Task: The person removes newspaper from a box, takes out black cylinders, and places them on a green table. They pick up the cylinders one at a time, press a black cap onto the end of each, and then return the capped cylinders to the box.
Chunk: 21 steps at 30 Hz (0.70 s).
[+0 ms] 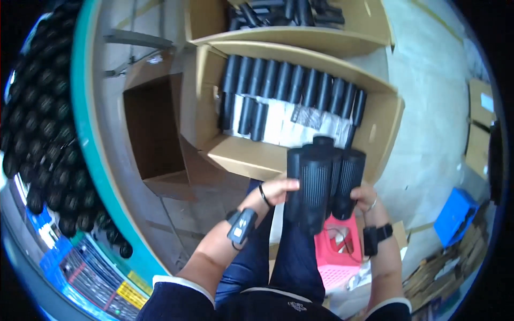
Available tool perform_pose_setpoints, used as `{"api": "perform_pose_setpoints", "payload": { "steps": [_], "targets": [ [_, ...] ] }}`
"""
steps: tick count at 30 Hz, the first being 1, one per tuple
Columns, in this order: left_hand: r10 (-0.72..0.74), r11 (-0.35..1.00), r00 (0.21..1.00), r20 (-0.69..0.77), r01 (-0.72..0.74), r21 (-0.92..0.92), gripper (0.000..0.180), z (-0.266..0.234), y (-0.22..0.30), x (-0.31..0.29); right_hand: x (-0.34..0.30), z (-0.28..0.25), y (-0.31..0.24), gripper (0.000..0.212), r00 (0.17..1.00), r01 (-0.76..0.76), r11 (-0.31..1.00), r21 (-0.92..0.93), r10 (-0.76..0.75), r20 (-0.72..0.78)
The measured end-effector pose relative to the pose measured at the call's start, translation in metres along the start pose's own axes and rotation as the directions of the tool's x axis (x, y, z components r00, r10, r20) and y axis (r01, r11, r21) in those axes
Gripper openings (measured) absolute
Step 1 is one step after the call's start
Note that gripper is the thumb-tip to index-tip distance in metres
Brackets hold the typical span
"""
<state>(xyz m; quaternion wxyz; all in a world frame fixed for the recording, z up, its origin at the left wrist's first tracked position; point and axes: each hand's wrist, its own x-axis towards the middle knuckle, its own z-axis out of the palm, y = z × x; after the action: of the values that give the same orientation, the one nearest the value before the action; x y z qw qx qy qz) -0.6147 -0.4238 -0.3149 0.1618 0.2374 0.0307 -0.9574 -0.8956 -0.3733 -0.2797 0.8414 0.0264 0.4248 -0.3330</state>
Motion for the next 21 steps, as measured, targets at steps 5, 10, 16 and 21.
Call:
{"api": "perform_pose_setpoints", "payload": {
  "steps": [5,10,16,21],
  "targets": [
    [0.148,0.986,0.988,0.036,-0.145,-0.084,0.065,0.083,-0.039,-0.114,-0.087,0.095,0.025,0.068,0.996,-0.089,0.99,-0.111,0.091,0.018],
    [0.286,0.939,0.958,-0.024,-0.285,-0.194,0.055,0.13,-0.092,-0.227,-0.133,0.193,0.052,0.067,0.952,-0.103,0.979,-0.174,0.147,0.267],
    [0.613,0.73,0.782,-0.114,-0.616,-0.295,0.049,0.173,-0.168,-0.367,-0.148,0.306,0.099,0.065,0.824,-0.311,0.833,-0.458,0.477,0.307],
    [0.839,0.478,0.526,-0.135,-0.834,-0.277,0.053,0.139,-0.23,-0.451,-0.124,0.405,0.176,0.062,0.702,-0.347,0.586,-0.732,0.68,0.212]
  ]
}}
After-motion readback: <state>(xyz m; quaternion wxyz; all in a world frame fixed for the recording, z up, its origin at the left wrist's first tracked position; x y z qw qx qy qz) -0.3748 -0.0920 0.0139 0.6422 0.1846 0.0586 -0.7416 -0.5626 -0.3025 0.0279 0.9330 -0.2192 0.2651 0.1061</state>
